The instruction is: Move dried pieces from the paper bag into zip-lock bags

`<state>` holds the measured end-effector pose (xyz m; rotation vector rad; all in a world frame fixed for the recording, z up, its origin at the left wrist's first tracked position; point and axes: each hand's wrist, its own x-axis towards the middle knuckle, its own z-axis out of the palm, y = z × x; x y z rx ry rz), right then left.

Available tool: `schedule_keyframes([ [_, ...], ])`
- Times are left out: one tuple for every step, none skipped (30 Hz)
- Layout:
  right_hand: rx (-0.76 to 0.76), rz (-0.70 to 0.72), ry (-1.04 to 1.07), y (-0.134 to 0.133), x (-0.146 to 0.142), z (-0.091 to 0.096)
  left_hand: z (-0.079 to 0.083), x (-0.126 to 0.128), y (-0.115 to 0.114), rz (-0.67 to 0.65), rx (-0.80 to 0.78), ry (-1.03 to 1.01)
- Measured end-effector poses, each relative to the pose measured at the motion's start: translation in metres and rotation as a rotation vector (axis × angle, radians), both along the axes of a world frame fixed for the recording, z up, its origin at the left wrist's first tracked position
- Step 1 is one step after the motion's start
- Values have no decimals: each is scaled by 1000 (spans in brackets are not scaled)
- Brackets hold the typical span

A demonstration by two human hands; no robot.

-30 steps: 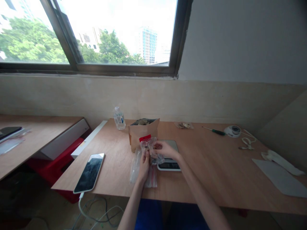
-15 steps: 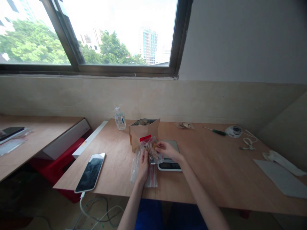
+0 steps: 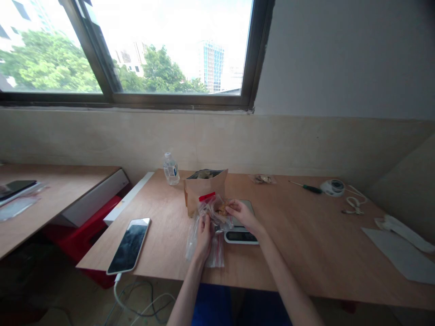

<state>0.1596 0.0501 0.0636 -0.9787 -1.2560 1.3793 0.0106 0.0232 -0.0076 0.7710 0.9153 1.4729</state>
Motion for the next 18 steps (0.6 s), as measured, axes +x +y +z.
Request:
schedule_keyframes([
  [10,-8,-19,1,0,3,-2,0,1,3,-4,-12],
  [23,-15,-36,3,0,6,-3,-1,2,5,-9,-16],
  [38,-19,-51,4,0,11,-4,-1,2,5,-14,-13],
  [51,-23,-62,6,0,16,-5,-1,2,6,-19,-9],
  [62,-28,-67,7,0,23,-6,-2,2,7,-21,-5],
  [72,-38,-63,9,0,30,-6,-2,2,8,-21,-3],
  [85,-52,-48,12,-1,37,-6,-2,2,7,-19,-1],
  [107,-72,-24,15,-2,45,-6,-3,2,3,-16,-4],
  [141,-97,5,19,-4,53,-5,-3,2,-3,-11,-13],
  [186,-126,32,25,-7,61,-5,-2,2,-11,-7,-25],
  [241,-154,51,31,-11,69,-5,-2,2,-18,-4,-41],
  [304,-180,61,39,-16,75,-5,-2,2,-25,-1,-57],
  [373,-199,60,47,-23,81,-6,-2,2,-30,1,-71],
  [443,-209,47,55,-29,85,-6,-2,3,-31,1,-83],
  [513,-214,21,63,-36,89,-7,-2,3,-31,1,-91],
  [580,-215,-20,70,-42,92,-8,-2,4,-30,0,-95],
  [640,-213,-72,75,-47,94,-9,-3,4,-28,-3,-98],
  [690,-208,-127,79,-52,96,-9,-3,5,-24,-8,-97],
])
